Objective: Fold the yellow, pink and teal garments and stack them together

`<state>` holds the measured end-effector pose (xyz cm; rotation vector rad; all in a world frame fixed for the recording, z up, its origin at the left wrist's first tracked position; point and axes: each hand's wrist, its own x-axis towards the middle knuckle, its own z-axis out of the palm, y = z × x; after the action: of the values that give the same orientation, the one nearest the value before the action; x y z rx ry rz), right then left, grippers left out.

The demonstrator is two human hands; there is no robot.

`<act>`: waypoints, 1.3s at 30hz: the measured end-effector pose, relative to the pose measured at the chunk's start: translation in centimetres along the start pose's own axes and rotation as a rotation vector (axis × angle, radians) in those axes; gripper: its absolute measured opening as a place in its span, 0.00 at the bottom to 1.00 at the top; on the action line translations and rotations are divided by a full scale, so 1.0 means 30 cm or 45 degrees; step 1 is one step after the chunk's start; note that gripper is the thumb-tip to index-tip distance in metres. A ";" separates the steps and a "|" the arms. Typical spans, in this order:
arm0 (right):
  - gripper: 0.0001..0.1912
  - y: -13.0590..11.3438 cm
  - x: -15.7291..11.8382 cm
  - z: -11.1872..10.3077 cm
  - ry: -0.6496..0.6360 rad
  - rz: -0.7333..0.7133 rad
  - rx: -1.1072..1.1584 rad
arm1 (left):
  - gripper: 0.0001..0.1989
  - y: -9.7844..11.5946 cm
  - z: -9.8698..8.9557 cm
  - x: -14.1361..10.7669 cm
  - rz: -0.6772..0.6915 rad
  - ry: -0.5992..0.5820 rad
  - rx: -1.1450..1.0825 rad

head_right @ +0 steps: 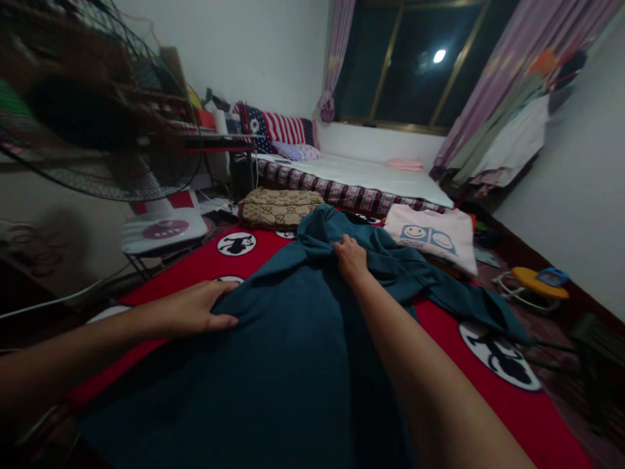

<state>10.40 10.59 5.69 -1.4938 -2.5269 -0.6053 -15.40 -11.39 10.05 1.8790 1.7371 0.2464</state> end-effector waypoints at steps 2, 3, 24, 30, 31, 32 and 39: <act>0.16 0.064 0.034 -0.040 0.059 0.084 -0.013 | 0.24 0.087 -0.037 -0.001 0.088 0.011 -0.054; 0.16 0.095 0.051 -0.058 0.082 0.139 -0.019 | 0.24 0.134 -0.048 0.004 0.134 0.002 -0.074; 0.16 0.202 -0.083 0.179 0.054 0.312 0.016 | 0.19 0.366 0.274 0.419 0.514 0.446 -0.009; 0.14 0.228 0.016 0.053 -0.428 0.262 0.055 | 0.35 0.259 0.392 0.582 0.320 0.512 0.266; 0.12 0.233 0.057 0.022 -0.500 0.254 0.072 | 0.35 0.255 0.403 0.584 0.340 0.502 0.279; 0.11 0.234 0.101 -0.008 -0.518 0.253 0.115 | 0.34 0.254 0.409 0.582 0.351 0.509 0.287; 0.46 0.090 0.299 -0.018 0.036 0.452 0.473 | 0.34 0.261 0.404 0.569 0.350 0.526 0.260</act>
<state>8.24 18.75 9.80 -1.7041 -2.1207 -0.0963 -0.26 1.69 0.06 2.3487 1.8102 0.6213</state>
